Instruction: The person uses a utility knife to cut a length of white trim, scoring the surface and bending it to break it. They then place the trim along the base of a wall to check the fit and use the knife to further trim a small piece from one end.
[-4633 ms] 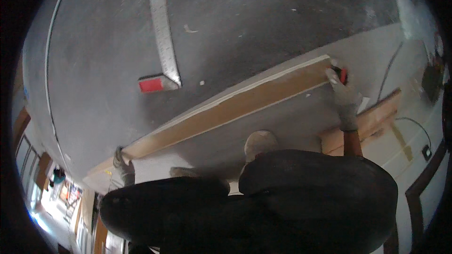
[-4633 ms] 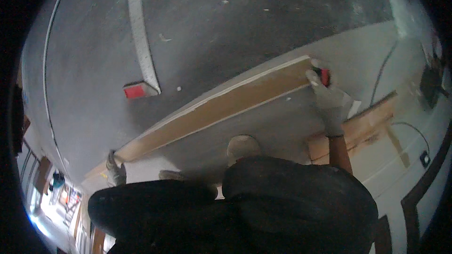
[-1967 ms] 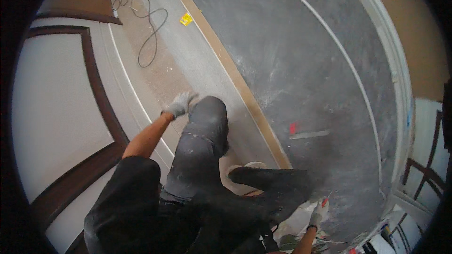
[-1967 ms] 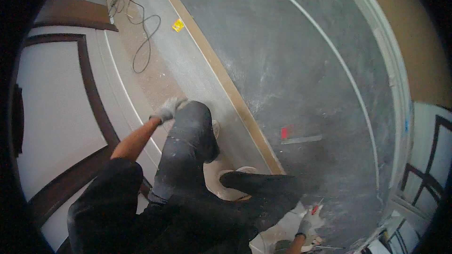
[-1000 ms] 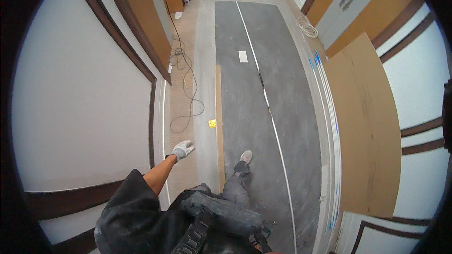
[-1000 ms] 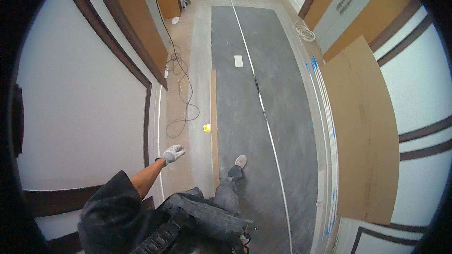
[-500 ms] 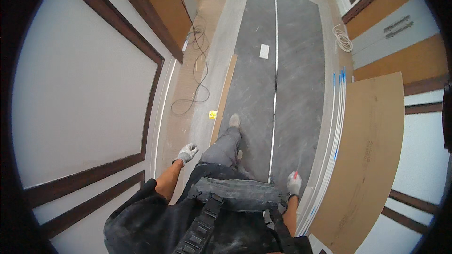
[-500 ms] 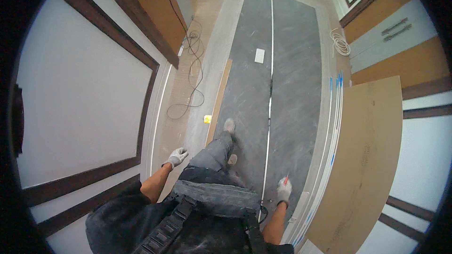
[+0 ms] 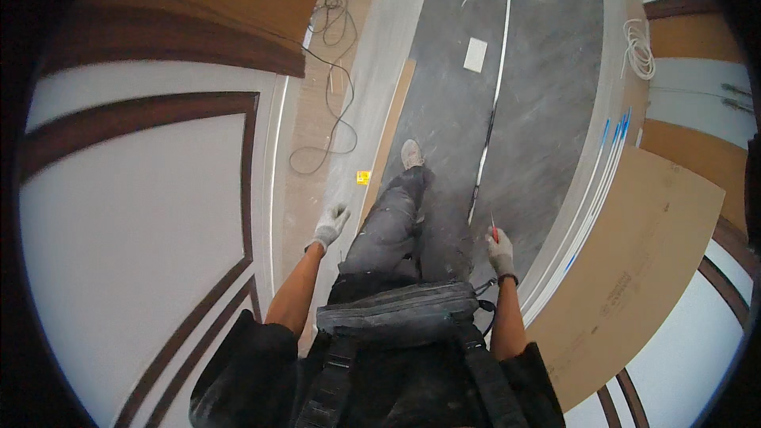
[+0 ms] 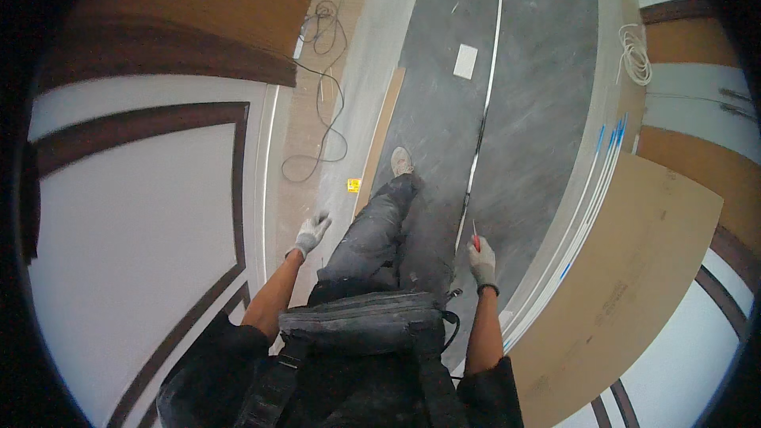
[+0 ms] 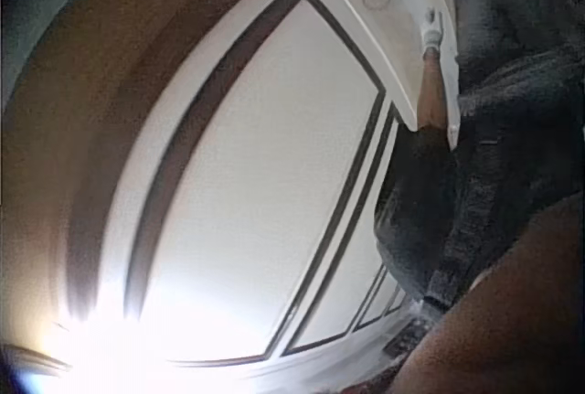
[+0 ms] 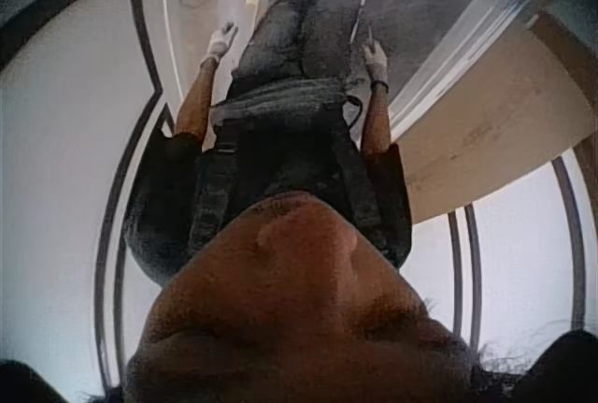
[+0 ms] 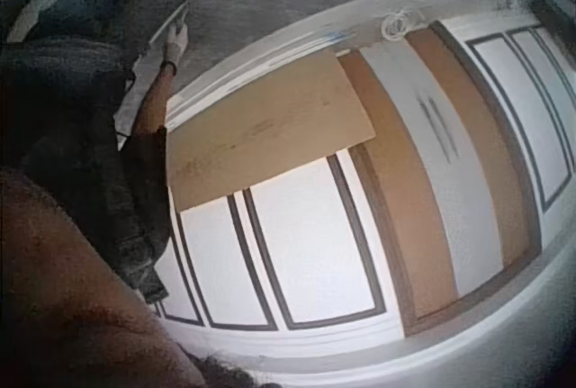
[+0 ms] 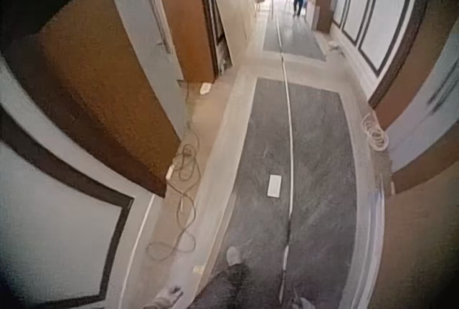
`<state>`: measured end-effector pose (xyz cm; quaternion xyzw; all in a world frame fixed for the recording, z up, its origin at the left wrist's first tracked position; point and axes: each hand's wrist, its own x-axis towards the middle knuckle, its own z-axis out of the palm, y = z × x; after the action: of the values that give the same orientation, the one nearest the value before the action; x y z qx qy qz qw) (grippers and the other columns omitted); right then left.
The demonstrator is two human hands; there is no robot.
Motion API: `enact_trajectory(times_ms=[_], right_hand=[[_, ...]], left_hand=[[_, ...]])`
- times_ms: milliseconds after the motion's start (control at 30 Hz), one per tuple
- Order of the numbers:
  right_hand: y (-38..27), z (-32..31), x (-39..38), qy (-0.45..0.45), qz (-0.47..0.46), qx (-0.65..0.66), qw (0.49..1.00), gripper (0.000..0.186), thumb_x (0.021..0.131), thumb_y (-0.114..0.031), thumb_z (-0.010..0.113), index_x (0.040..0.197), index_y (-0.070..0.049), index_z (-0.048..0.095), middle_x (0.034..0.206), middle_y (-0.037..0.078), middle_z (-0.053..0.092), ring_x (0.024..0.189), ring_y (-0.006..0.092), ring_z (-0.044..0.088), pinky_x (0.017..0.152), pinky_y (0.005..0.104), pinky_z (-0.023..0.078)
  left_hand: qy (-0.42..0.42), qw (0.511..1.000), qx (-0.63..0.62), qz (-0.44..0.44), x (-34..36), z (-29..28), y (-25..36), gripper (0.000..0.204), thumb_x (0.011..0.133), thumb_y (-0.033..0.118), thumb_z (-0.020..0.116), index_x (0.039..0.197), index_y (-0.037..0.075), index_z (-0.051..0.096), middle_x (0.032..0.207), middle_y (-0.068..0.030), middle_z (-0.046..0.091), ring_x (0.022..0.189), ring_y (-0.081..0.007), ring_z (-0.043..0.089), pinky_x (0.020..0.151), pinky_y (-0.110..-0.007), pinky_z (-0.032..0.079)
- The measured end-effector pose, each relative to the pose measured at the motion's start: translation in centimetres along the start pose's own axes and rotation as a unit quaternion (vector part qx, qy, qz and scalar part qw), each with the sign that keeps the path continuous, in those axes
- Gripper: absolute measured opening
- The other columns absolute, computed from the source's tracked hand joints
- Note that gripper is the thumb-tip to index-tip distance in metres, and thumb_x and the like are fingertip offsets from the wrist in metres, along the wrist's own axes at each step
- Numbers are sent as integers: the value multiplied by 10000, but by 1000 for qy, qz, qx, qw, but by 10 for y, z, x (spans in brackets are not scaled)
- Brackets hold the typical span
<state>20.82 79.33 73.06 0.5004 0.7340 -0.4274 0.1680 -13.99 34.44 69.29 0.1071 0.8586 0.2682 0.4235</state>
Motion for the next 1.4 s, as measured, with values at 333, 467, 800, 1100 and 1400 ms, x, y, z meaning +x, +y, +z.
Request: enact_trajectory(times_ms=[333, 467, 800, 1100, 1400], right_hand=[[-152, -24, 277, -91, -75, -37, 992, 378, 1000, -287, 646, 1298, -55, 666, 1128, 203, 723, 1049, 356, 708, 944, 437, 529], [-169, -25, 427, -129, -71, -128, 981, 365, 984, -263, 653, 1291, -68, 665, 1113, 217, 712, 1051, 409, 688, 933, 464, 528], [-204, 179, 833, -184, -366, -332, 850, 388, 965, -303, 728, 1304, -131, 650, 1135, 164, 705, 1079, 415, 675, 900, 525, 543], [-308, 373, 929, -239, -640, -363, 633, 396, 991, -290, 665, 1355, -135, 642, 1330, 150, 662, 1210, 387, 652, 1040, 505, 519], [-323, 432, 929, -261, -656, -458, 540, 500, 952, -229, 744, 1423, -154, 596, 1377, 131, 644, 1271, 346, 645, 1095, 480, 522]], left_hand=[[73, 996, -35, -34, 251, 27, 80, 506, 1059, 358, 643, 1449, 43, 570, 1361, -209, 651, 1254, -364, 647, 1082, -467, 509], [15, 993, 93, -74, 381, 95, 64, 661, 1033, 384, 634, 1567, 48, 437, 1433, -263, 577, 1251, -456, 596, 1071, -520, 486], [187, 963, 140, -133, 658, 214, -52, 809, 991, 459, 667, 1628, 62, 363, 1554, -276, 477, 1376, -453, 503, 1148, -572, 402], [165, 961, 203, -91, 689, 245, -146, 899, 917, 501, 741, 1621, 80, 373, 1555, -220, 497, 1424, -390, 491, 1197, -524, 361], [312, 945, 101, 14, 758, 285, -129, 983, 828, 471, 840, 1631, 121, 395, 1566, -215, 496, 1456, -410, 458, 1237, -546, 325]])
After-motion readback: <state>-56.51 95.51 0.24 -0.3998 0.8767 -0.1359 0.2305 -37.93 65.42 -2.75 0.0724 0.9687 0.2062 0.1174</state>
